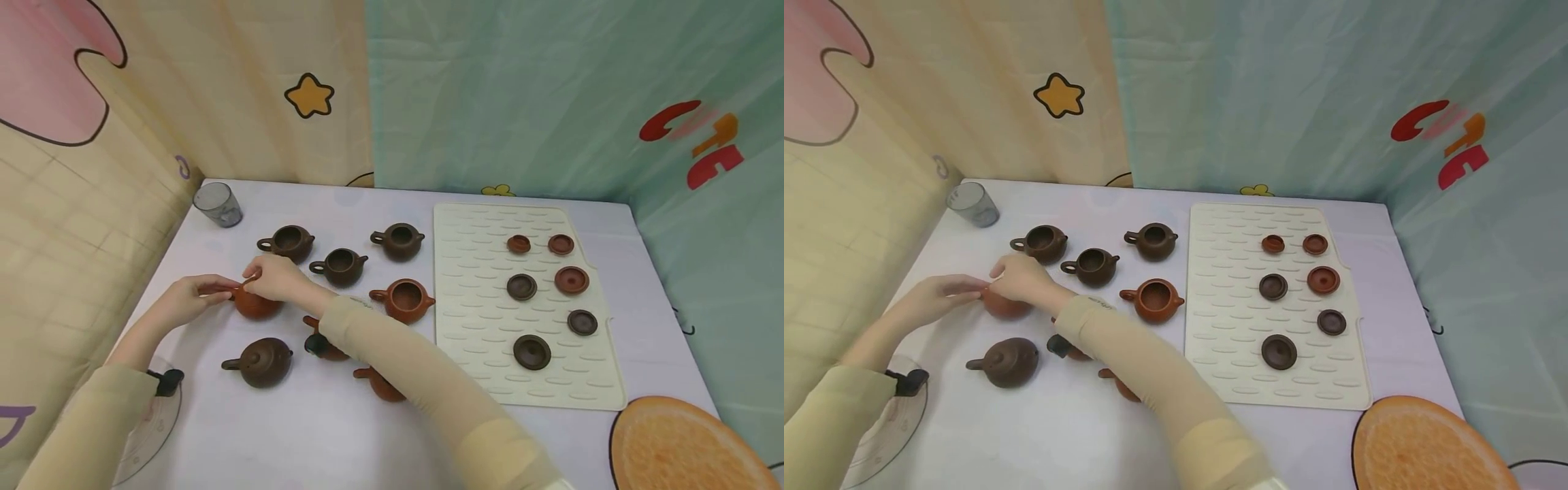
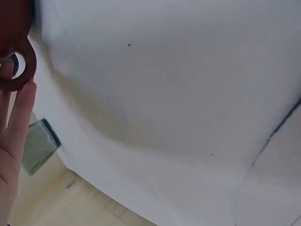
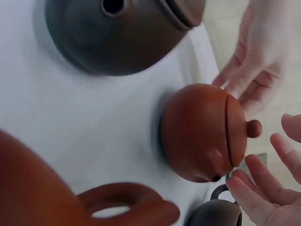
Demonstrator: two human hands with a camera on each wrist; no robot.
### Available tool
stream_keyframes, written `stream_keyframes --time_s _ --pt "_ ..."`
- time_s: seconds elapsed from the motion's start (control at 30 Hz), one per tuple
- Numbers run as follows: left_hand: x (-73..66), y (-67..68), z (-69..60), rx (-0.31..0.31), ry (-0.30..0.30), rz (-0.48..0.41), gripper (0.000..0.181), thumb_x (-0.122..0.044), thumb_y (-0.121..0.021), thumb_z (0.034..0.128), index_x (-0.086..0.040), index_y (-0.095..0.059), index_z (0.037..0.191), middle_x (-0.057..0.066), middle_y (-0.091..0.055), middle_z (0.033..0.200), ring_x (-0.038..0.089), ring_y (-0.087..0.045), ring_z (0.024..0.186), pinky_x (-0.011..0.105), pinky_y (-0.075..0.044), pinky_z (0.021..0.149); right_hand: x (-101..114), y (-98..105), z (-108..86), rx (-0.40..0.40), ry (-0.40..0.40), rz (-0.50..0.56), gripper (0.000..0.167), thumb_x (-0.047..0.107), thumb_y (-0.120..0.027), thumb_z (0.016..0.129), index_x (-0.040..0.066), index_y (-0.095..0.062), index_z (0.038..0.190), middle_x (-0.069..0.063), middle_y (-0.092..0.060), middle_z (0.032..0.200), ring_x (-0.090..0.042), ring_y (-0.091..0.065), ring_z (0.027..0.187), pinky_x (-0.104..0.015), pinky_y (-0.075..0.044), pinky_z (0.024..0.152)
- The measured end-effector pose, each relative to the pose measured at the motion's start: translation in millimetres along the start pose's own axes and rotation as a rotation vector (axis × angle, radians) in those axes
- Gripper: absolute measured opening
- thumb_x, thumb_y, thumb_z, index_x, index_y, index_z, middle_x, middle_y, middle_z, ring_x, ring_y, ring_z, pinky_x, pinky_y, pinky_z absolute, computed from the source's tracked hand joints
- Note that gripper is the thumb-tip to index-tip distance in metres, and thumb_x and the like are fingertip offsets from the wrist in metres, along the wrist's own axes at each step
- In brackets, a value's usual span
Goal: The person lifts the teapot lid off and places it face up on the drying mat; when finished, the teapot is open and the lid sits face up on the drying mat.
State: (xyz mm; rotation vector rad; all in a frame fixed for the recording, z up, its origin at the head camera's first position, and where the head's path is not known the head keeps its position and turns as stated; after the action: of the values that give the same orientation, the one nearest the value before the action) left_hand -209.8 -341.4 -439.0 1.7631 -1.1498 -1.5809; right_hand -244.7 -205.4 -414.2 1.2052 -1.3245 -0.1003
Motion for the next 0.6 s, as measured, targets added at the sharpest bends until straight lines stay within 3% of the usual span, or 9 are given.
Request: stream_keyframes --time_s 0.2,0.33,0.6 --pt "2.0 0.0 -0.9 0.016 0.022 -0.024 0.029 -0.018 -0.069 0.0929 -0.002 -0.07 0.117 0.018 -0.073 0.111 -0.024 -0.046 0.086 0.013 -0.044 0.077 11 -11 1.8 -0.012 -0.006 -0.156 0.022 0.022 -0.069 0.09 0.023 -0.073 0.112 0.012 -0.071 0.11 -0.001 -0.058 0.103 -0.01 -0.043 0.082" --pt "2.7 1.0 -1.4 0.024 0.029 -0.042 0.029 -0.017 -0.069 0.0925 -0.001 -0.07 0.117 0.02 -0.072 0.113 -0.024 -0.046 0.086 0.012 -0.044 0.075 17 -10 -0.2 -0.056 0.037 -0.246 0.019 0.016 -0.068 0.088 0.021 -0.075 0.105 0.011 -0.071 0.102 -0.001 -0.059 0.096 -0.01 -0.043 0.078" --pt "2.5 0.7 1.9 0.042 0.038 -0.057 0.028 -0.014 -0.068 0.0926 0.001 -0.07 0.117 0.023 -0.069 0.116 -0.024 -0.045 0.085 0.014 -0.046 0.073 19 -8 -0.7 -0.113 0.074 -0.342 0.012 0.019 -0.067 0.092 0.021 -0.073 0.102 0.01 -0.07 0.1 -0.001 -0.062 0.094 -0.011 -0.046 0.079"
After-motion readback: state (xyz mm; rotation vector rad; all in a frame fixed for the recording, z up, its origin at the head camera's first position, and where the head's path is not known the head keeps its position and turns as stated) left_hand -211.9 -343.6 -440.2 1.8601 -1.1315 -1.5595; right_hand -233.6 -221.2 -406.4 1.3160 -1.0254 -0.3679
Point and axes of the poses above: each hand's wrist, its own z-axis towards the middle knuckle, its own y-axis out of the back of the hand, x = y × z, the point moved 9 cm from there along z, towards the middle knuckle
